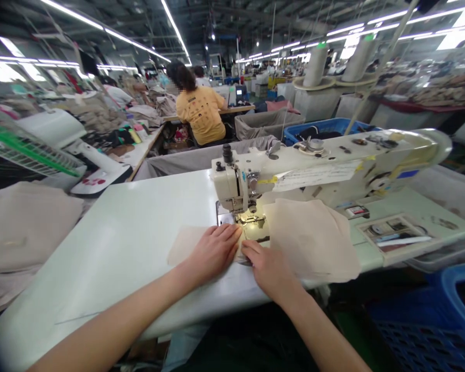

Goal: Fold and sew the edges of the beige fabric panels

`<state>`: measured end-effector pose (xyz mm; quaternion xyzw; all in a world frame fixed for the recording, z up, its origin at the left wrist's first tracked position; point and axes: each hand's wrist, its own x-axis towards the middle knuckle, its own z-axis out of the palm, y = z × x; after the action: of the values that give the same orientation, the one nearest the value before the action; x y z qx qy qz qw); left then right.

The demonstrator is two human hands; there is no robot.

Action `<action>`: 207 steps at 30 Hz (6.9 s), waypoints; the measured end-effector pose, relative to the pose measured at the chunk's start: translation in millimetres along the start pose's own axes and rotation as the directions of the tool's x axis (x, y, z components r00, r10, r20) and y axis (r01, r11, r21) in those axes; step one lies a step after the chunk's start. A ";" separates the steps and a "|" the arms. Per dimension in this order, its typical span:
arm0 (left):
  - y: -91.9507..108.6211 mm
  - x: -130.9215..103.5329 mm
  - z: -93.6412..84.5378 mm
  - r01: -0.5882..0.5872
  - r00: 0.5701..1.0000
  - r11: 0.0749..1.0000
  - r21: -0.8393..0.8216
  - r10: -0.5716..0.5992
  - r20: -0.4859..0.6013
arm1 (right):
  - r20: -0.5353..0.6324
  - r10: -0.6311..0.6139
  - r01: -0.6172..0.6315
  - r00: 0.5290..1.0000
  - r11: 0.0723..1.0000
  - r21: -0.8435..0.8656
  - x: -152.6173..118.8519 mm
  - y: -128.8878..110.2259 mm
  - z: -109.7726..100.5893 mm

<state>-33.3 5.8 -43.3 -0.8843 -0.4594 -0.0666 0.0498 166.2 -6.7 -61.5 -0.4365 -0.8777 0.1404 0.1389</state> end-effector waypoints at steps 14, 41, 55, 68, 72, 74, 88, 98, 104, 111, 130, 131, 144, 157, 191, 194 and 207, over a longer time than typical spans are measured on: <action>-13.5 8.5 -3.5 0.074 0.997 0.996 -0.040 -0.073 0.025 | 0.005 0.040 -0.040 0.999 0.999 0.018 18.6 -1.7 -3.6; -8.1 -12.5 0.7 -0.133 0.990 0.980 -0.145 0.126 -0.055 | 0.038 0.018 -0.018 0.999 1.000 -0.010 12.5 -2.9 -5.0; -49.3 23.1 -0.9 -0.126 0.991 0.978 -0.164 0.116 -0.073 | -0.014 0.042 -0.041 0.999 0.999 0.015 47.2 1.7 -14.1; -50.7 15.6 5.7 -0.136 0.981 0.978 -0.161 0.111 -0.158 | -0.097 0.063 -0.059 0.993 0.998 0.038 27.6 -2.4 4.7; -52.5 16.7 5.1 -0.129 0.983 0.979 -0.155 0.107 -0.147 | -0.109 0.061 -0.056 0.992 0.997 0.046 27.6 -2.5 4.2; -52.9 16.9 4.9 -0.130 0.984 0.980 -0.150 0.109 -0.142 | -0.110 0.059 -0.054 0.992 0.997 0.049 27.4 -2.7 4.2; -55.8 16.2 7.5 -0.083 0.991 0.985 -0.155 0.064 -0.119 | -0.106 0.069 -0.065 0.992 0.997 0.045 27.2 -4.2 4.0; -15.4 -2.8 -21.9 0.006 0.998 0.996 -0.092 0.000 0.063 | -0.117 0.074 -0.059 0.990 0.990 0.127 19.0 -3.9 -5.7; 2.0 -13.9 -18.1 -0.035 0.997 0.995 -0.097 0.041 0.062 | -0.100 0.022 -0.013 0.995 0.996 0.089 4.5 -4.1 0.7; -3.5 -20.4 -11.7 -0.091 0.996 0.987 -0.131 0.088 -0.030 | -0.111 -0.039 0.039 0.993 0.999 0.003 -1.7 -3.7 10.2; -44.1 15.8 -6.1 -0.043 0.998 0.995 -0.084 0.039 -0.049 | -0.032 0.035 -0.033 0.999 0.998 0.056 50.9 4.2 -16.8; -43.8 15.4 -6.7 -0.039 0.998 0.995 -0.087 0.034 -0.052 | -0.041 0.047 -0.044 0.998 0.997 0.065 48.7 3.9 -17.5; -34.3 -7.8 6.2 -0.068 0.994 0.988 -0.138 0.055 -0.099 | -0.149 0.288 -0.294 0.946 0.956 -0.019 2.7 -0.4 -1.0; -35.3 -4.1 3.0 -0.060 0.996 0.992 -0.114 0.052 -0.068 | -0.163 0.289 -0.298 0.943 0.954 -0.030 4.0 1.3 1.9; -44.3 -9.0 18.3 -0.041 0.991 0.987 -0.154 0.020 -0.132 | -0.172 0.291 -0.310 0.941 0.946 -0.095 2.9 -1.0 2.1; -51.5 -20.2 10.7 -0.025 0.996 0.990 -0.140 0.013 -0.084 | -0.172 0.287 -0.305 0.942 0.949 -0.086 1.9 0.0 2.8; -26.7 -29.0 -19.2 0.188 0.976 0.980 0.060 -0.194 0.103 | -0.284 0.124 -0.116 0.951 0.992 0.046 -6.2 11.6 2.8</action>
<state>-73.1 -5.2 -28.4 -0.8368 -0.5459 -0.0117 0.0401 177.2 -5.4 -69.1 -0.5028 -0.8182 0.0966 0.2616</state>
